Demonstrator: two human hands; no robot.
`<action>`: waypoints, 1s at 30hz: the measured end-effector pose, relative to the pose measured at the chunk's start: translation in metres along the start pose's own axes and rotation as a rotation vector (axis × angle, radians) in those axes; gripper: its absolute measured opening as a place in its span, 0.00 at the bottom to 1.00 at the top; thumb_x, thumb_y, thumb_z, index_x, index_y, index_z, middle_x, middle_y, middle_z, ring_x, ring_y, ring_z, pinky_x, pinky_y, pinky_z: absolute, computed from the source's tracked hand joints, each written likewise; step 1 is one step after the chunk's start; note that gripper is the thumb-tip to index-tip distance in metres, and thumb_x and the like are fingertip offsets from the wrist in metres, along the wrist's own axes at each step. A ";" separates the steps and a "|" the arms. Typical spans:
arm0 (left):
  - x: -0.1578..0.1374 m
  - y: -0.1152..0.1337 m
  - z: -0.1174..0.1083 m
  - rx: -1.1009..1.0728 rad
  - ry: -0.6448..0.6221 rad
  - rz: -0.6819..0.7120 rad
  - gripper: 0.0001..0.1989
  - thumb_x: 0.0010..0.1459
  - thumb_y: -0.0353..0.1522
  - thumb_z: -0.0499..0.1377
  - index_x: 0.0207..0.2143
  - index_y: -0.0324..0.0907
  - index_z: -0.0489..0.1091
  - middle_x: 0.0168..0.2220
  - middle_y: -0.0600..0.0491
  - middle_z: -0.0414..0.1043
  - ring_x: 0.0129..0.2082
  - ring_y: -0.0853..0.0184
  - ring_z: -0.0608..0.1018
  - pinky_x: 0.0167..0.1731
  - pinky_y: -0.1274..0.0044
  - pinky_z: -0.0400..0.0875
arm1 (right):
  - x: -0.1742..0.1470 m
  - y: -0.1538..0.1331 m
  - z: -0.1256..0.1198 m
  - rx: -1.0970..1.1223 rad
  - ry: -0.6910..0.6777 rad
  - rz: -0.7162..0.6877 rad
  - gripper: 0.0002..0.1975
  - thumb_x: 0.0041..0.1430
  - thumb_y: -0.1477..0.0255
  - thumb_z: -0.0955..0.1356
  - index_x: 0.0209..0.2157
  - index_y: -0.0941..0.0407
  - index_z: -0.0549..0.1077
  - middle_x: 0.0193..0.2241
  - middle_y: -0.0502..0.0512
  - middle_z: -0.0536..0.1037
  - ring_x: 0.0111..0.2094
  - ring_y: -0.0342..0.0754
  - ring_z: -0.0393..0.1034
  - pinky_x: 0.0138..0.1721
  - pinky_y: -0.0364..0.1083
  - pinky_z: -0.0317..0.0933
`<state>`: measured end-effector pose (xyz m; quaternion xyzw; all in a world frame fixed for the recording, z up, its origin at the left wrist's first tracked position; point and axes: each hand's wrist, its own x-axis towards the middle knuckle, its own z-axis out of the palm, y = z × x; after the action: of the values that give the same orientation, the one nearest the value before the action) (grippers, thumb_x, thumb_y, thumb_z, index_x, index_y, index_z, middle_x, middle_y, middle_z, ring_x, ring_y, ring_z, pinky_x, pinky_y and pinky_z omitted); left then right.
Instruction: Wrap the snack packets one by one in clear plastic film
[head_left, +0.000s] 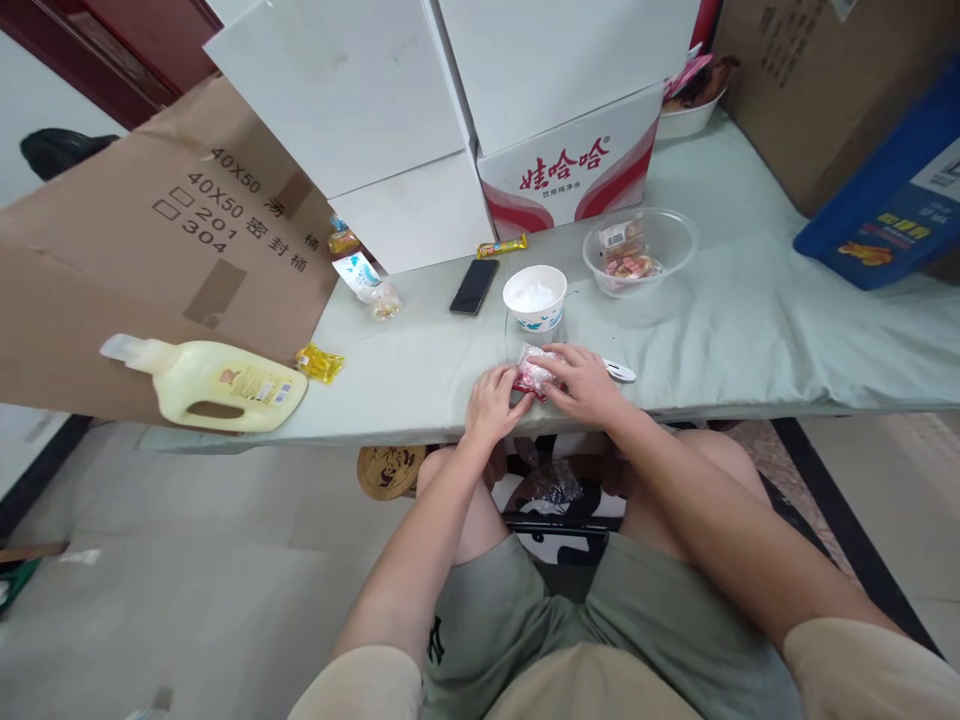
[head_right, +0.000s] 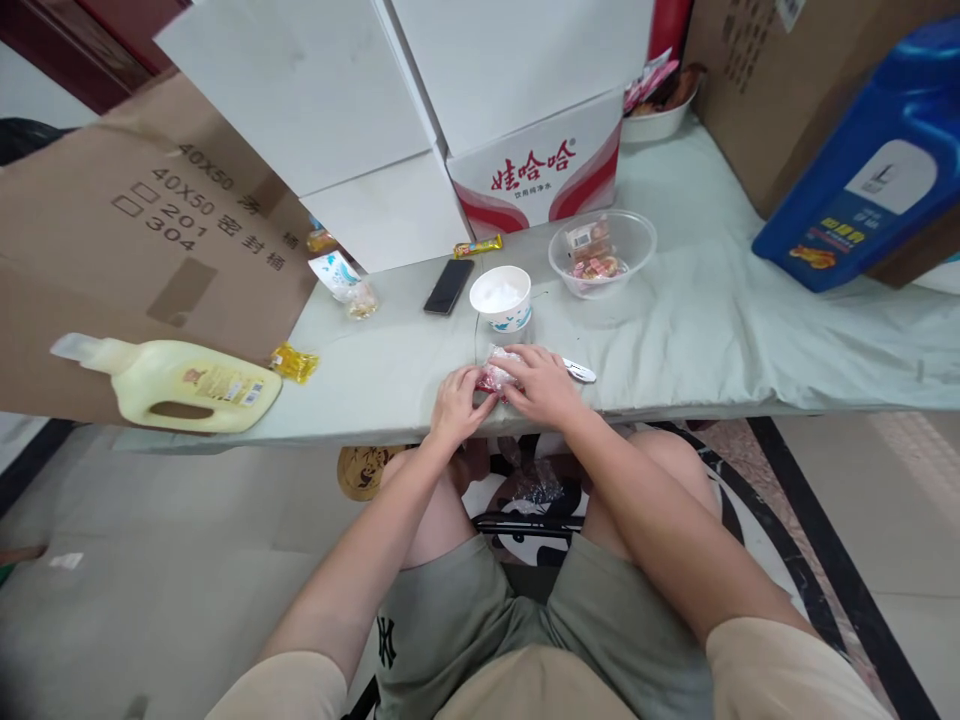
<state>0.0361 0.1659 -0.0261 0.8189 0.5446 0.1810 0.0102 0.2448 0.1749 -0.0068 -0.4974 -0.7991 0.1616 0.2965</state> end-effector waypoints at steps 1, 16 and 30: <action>0.000 0.001 0.000 0.005 -0.003 -0.002 0.20 0.63 0.41 0.61 0.54 0.42 0.69 0.54 0.42 0.74 0.53 0.55 0.75 0.53 0.64 0.70 | -0.001 -0.002 0.000 -0.026 -0.030 0.003 0.20 0.67 0.66 0.63 0.57 0.49 0.76 0.62 0.58 0.73 0.62 0.60 0.64 0.57 0.59 0.59; 0.002 0.001 0.004 0.005 -0.027 -0.013 0.18 0.63 0.41 0.59 0.53 0.44 0.70 0.53 0.43 0.73 0.52 0.54 0.74 0.53 0.63 0.69 | 0.007 0.017 -0.018 -0.123 0.113 0.302 0.16 0.60 0.72 0.64 0.43 0.55 0.81 0.46 0.61 0.83 0.54 0.63 0.70 0.54 0.60 0.57; -0.003 -0.005 0.007 0.022 -0.052 0.087 0.26 0.61 0.45 0.59 0.59 0.46 0.68 0.62 0.40 0.65 0.58 0.49 0.70 0.55 0.58 0.66 | -0.019 0.039 -0.046 -0.196 0.065 0.483 0.18 0.64 0.66 0.61 0.47 0.56 0.77 0.44 0.65 0.80 0.46 0.61 0.70 0.45 0.55 0.61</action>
<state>0.0332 0.1670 -0.0348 0.8462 0.5101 0.1539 0.0075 0.3075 0.1743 0.0011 -0.7050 -0.6591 0.1334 0.2254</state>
